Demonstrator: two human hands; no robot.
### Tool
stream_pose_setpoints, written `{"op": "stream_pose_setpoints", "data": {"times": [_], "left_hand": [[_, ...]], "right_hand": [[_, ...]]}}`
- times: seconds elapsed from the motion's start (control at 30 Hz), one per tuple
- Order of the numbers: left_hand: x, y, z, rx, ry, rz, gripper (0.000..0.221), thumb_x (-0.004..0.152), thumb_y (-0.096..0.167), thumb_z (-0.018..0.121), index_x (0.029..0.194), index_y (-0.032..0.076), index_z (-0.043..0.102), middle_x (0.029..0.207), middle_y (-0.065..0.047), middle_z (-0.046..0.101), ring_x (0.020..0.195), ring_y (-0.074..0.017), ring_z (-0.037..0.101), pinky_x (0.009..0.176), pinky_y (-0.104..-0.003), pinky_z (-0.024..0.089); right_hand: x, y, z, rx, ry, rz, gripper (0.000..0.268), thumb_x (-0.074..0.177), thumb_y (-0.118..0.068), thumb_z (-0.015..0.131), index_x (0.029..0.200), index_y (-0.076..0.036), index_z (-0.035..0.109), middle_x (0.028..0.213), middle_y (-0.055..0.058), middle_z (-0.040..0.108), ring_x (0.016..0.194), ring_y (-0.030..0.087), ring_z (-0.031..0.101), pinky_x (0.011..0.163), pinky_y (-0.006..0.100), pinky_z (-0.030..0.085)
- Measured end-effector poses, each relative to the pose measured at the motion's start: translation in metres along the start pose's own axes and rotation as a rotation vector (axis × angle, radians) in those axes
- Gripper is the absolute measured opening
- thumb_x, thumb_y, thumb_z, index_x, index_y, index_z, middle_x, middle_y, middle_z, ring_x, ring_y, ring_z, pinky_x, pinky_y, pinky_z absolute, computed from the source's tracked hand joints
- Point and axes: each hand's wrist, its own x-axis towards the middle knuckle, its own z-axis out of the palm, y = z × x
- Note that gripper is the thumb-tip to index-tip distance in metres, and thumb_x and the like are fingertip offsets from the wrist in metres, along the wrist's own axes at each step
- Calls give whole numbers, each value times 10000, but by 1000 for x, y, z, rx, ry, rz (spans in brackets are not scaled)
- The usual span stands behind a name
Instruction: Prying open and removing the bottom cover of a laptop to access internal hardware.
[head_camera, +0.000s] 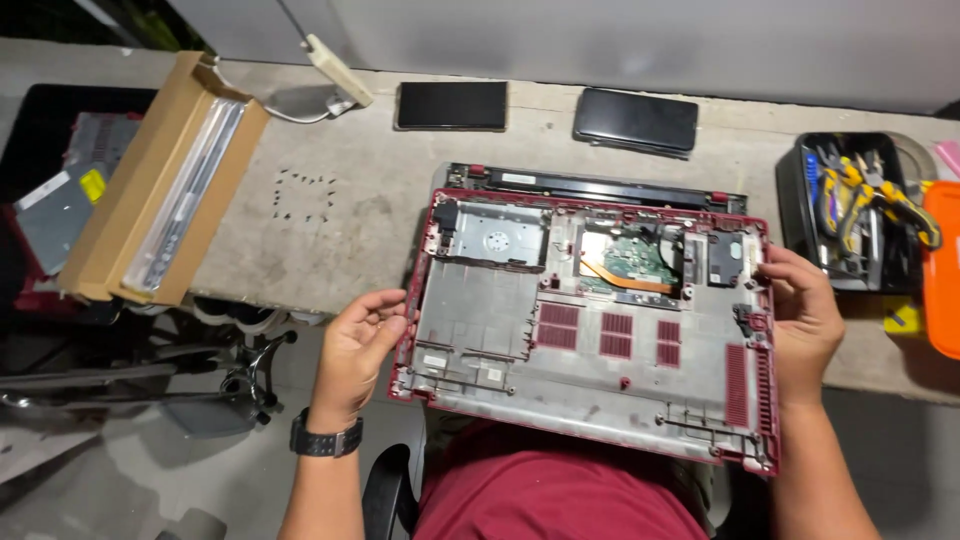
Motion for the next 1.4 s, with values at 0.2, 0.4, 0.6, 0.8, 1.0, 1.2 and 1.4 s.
{"op": "stream_pose_setpoints", "data": {"times": [0.2, 0.4, 0.6, 0.8, 1.0, 1.2, 1.4], "left_hand": [[-1, 12, 2, 68, -97, -11, 377, 1038, 29, 814, 1414, 24, 782, 1165, -91, 800, 1122, -154, 760, 1037, -296, 677], [0, 5, 2, 68, -112, -31, 361, 1049, 0, 787, 1409, 18, 787, 1145, -75, 750, 1086, -125, 726, 1009, -271, 667], [1, 1, 1, 42, -120, -42, 353, 1052, -20, 778, 1404, 11, 787, 1144, -76, 743, 1081, -127, 722, 998, -272, 656], [1, 5, 1, 43, -143, -56, 357, 1055, -21, 774, 1410, 8, 782, 1101, -67, 730, 1001, -115, 714, 932, -254, 645], [2, 10, 2, 80, -151, -53, 337, 1056, -30, 764, 1388, 21, 795, 1071, -49, 729, 978, -103, 693, 909, -246, 617], [1, 11, 2, 116, -145, -49, 337, 1053, -14, 761, 1384, 35, 801, 1065, -31, 738, 994, -102, 689, 947, -248, 611], [0, 14, 3, 123, -142, -40, 327, 1050, 11, 775, 1375, 27, 804, 1032, -29, 735, 971, -101, 690, 946, -249, 613]], "right_hand": [[0, -4, 0, -24, -15, 39, 216, 1269, 169, 640, 1481, 162, 602, 1615, 363, 632, 1551, 420, 654, 1382, 488, 596], [-1, 0, -5, -81, -33, 43, 193, 1315, 156, 627, 1504, 189, 603, 1641, 398, 630, 1565, 452, 656, 1378, 508, 591], [0, -9, -2, -110, -43, 35, 203, 1309, 183, 646, 1506, 195, 600, 1642, 408, 631, 1572, 474, 658, 1384, 543, 603], [-1, -4, -4, -118, -32, 36, 201, 1311, 177, 656, 1504, 191, 601, 1644, 413, 631, 1580, 471, 656, 1389, 541, 599], [-2, -1, -5, -121, -22, 46, 200, 1307, 195, 658, 1500, 183, 609, 1651, 408, 639, 1577, 462, 664, 1370, 516, 604], [-2, 0, -4, -105, -17, 45, 212, 1295, 186, 657, 1501, 190, 607, 1654, 418, 635, 1563, 456, 664, 1347, 496, 598], [-1, -3, -3, -87, -15, 67, 202, 1289, 170, 639, 1489, 169, 607, 1652, 400, 632, 1557, 440, 662, 1353, 486, 595]]}}
